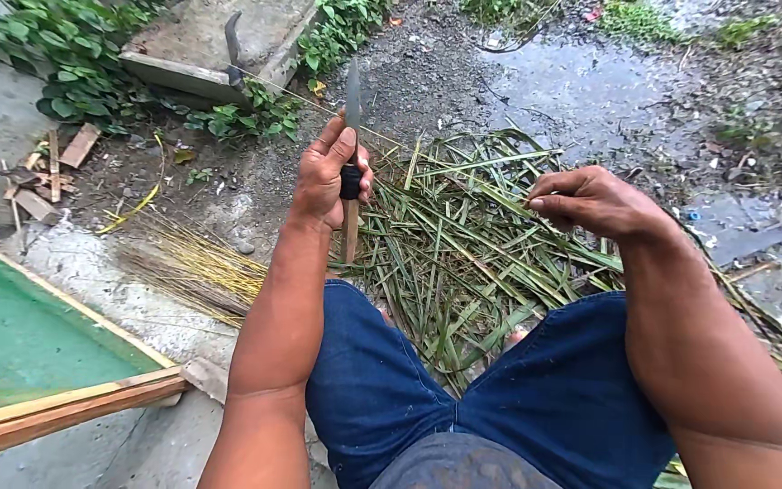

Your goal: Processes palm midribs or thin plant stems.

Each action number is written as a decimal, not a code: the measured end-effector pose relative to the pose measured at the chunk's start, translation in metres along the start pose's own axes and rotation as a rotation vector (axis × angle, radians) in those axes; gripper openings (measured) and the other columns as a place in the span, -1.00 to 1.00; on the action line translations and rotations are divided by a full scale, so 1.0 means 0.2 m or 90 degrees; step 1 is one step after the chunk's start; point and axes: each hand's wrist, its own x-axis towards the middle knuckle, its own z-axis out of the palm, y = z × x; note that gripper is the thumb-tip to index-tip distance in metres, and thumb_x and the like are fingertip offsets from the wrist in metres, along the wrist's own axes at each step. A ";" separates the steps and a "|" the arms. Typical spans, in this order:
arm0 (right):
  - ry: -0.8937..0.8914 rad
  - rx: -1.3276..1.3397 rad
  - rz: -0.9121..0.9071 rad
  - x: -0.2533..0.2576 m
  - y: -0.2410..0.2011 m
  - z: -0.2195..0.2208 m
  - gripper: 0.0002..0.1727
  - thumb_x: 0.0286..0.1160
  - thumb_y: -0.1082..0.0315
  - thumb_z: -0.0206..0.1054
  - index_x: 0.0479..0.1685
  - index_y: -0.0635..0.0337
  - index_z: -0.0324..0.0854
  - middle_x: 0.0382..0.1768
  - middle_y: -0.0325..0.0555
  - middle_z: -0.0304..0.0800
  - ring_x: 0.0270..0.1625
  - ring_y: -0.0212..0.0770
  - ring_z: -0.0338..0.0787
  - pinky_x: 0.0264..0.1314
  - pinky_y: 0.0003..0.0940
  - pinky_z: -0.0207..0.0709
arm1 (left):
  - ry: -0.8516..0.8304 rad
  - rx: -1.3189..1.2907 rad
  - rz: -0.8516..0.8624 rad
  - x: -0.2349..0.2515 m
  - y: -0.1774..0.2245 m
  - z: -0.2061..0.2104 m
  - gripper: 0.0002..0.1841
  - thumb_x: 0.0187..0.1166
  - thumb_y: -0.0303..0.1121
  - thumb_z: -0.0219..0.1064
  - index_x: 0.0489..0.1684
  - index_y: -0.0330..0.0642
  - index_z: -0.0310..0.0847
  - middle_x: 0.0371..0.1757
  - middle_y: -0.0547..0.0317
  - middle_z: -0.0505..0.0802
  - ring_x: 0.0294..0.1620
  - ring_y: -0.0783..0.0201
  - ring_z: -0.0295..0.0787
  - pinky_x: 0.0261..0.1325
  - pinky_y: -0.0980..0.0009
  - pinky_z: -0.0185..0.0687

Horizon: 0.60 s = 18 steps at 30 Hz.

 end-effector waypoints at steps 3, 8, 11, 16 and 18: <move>0.003 -0.004 -0.012 -0.01 0.02 -0.02 -0.80 0.59 0.30 0.26 -0.20 0.06 0.83 -0.59 -0.42 0.65 -0.70 -0.57 0.43 -0.67 -0.60 0.34 | 0.021 -0.022 0.015 0.00 0.01 -0.04 -0.62 0.89 -0.30 -0.12 0.60 0.01 0.32 -0.60 0.32 0.61 -0.72 0.38 0.60 -0.69 0.48 0.63; -0.009 0.002 0.009 -0.03 0.05 -0.05 -0.79 0.58 0.31 0.24 -0.23 0.04 0.82 -0.60 -0.42 0.63 -0.71 -0.55 0.40 -0.69 -0.59 0.29 | 0.045 -0.038 0.034 -0.01 0.04 -0.08 -0.62 0.90 -0.30 -0.13 0.60 0.05 0.34 -0.60 0.32 0.61 -0.72 0.37 0.59 -0.68 0.48 0.63; -0.006 -0.009 0.024 -0.06 0.05 -0.07 -0.79 0.57 0.31 0.22 -0.24 0.04 0.82 -0.64 -0.42 0.61 -0.73 -0.55 0.40 -0.70 -0.60 0.30 | 0.065 -0.031 0.046 -0.02 0.07 -0.13 -0.61 0.90 -0.28 -0.15 0.61 0.09 0.34 -0.61 0.33 0.60 -0.72 0.38 0.58 -0.68 0.47 0.63; 0.017 -0.025 0.045 -0.12 0.09 -0.10 -0.79 0.56 0.36 0.23 -0.27 0.07 0.81 -0.53 -0.36 0.70 -0.73 -0.51 0.39 -0.71 -0.57 0.30 | 0.095 -0.037 0.071 -0.04 0.09 -0.21 -0.62 0.91 -0.26 -0.17 0.59 0.12 0.36 -0.59 0.33 0.61 -0.71 0.38 0.58 -0.68 0.48 0.61; 0.036 -0.040 0.059 -0.16 0.11 -0.13 -0.77 0.57 0.38 0.20 -0.28 0.07 0.81 -0.56 -0.36 0.67 -0.74 -0.50 0.36 -0.72 -0.56 0.27 | 0.114 -0.038 0.085 -0.05 0.10 -0.25 -0.61 0.92 -0.26 -0.17 0.61 0.12 0.35 -0.61 0.34 0.61 -0.73 0.38 0.57 -0.69 0.48 0.61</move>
